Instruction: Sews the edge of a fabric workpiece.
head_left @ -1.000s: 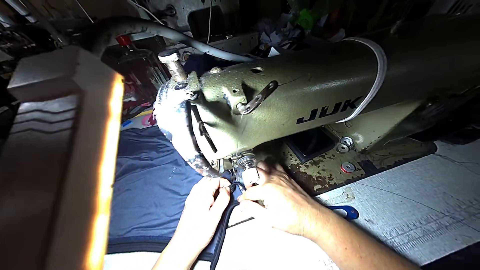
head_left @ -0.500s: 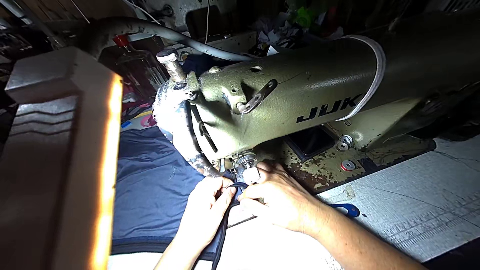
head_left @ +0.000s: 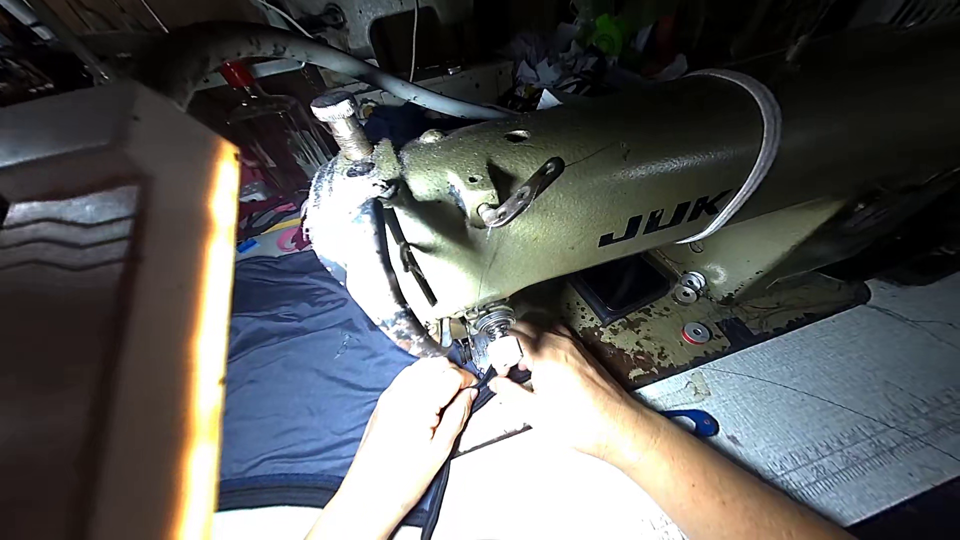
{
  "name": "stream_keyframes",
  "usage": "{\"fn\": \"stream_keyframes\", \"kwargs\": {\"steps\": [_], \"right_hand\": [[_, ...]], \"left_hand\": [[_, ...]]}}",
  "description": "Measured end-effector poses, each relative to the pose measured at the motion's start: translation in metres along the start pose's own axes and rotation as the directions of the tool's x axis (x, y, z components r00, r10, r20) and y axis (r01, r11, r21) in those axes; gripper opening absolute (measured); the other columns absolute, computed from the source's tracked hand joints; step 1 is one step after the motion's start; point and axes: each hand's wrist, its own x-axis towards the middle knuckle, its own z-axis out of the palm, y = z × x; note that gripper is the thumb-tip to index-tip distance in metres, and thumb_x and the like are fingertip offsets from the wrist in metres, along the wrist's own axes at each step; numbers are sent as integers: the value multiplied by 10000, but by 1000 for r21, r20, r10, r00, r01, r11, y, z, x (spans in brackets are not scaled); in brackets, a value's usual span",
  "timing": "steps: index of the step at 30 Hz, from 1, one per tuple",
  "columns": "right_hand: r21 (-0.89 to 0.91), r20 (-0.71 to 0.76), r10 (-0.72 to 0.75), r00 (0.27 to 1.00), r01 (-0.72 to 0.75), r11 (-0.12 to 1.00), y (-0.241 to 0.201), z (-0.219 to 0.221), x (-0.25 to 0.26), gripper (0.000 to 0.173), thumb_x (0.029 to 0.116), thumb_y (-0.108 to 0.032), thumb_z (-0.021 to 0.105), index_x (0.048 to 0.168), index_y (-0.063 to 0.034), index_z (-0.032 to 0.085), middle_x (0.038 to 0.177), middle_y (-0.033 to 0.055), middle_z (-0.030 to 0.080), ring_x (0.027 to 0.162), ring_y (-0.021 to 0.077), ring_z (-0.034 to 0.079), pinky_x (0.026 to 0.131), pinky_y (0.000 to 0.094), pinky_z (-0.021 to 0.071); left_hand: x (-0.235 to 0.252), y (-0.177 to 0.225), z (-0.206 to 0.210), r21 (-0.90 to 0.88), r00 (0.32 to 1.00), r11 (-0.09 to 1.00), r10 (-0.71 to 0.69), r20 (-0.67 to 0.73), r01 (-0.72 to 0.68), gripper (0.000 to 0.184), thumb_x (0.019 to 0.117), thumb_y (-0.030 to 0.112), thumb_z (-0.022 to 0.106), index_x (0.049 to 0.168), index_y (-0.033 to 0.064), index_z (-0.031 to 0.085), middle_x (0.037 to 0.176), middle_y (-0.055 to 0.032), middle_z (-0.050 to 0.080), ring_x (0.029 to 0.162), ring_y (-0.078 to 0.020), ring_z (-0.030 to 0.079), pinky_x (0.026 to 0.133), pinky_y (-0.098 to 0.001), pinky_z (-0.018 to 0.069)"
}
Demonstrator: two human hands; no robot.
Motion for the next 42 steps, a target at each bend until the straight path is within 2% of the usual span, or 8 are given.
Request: {"fn": "stream_keyframes", "kwargs": {"steps": [3,5,11,16,23,30,37,42], "right_hand": [[-9,-32,32,999,-32,999,-3,2,1,139,902,-186,713,1021,-116,697,931,72,666,824,211,636,761,422,507],[-21,7,-7,1000,7,1000,-2,4,2,207,928,-165,670,1122,-147,738,1004,69,694,933,226,666,839,443,519],[43,-87,-142,986,146,988,10,14,1,129,925,-107,632,891,-109,757,872,23,704,921,151,662,860,324,506],[105,-20,-108,994,110,988,6,11,0,131,931,-143,634,981,-99,747,937,40,719,941,153,663,895,327,498],[222,-77,-115,990,129,967,12,11,0,141,917,-60,621,857,-49,749,821,55,687,817,85,637,757,197,492],[227,-69,-124,990,136,964,14,7,-1,148,901,-55,627,846,-48,764,793,56,689,784,51,635,720,164,482],[220,-45,-128,991,135,966,15,7,0,151,909,-52,621,858,-49,763,827,61,705,831,61,652,761,170,488],[145,-35,-185,982,189,971,17,8,-2,176,906,-42,594,851,-64,760,805,50,679,827,87,640,764,190,489]], "left_hand": [[1,-1,0,4,1000,1000,14,-9,-14,248,983,255,545,909,149,757,865,31,698,876,-57,651,795,-215,519],[1,-1,0,-19,1000,1000,-7,-7,7,243,980,258,552,905,156,759,876,43,702,886,-43,652,799,-208,520],[1,-1,1,-65,999,997,-42,0,42,230,978,249,561,894,156,754,866,56,689,880,-20,639,795,-184,510],[1,1,1,-15,1000,1000,-20,-1,20,240,973,249,551,895,144,752,863,32,687,884,-56,647,798,-217,519],[0,1,0,-21,996,996,-81,26,81,208,945,306,578,881,188,738,857,77,666,857,-15,626,773,-214,515],[0,4,-2,31,992,993,-116,52,115,258,895,413,609,901,187,735,834,71,642,806,-42,600,738,-248,487],[0,1,-2,25,999,999,-48,14,48,213,912,299,571,839,179,731,830,56,646,849,-48,617,760,-219,489],[1,-1,-6,104,994,989,100,34,-103,235,936,211,518,853,156,731,1005,-1,713,996,-134,650,845,-269,516]]}}
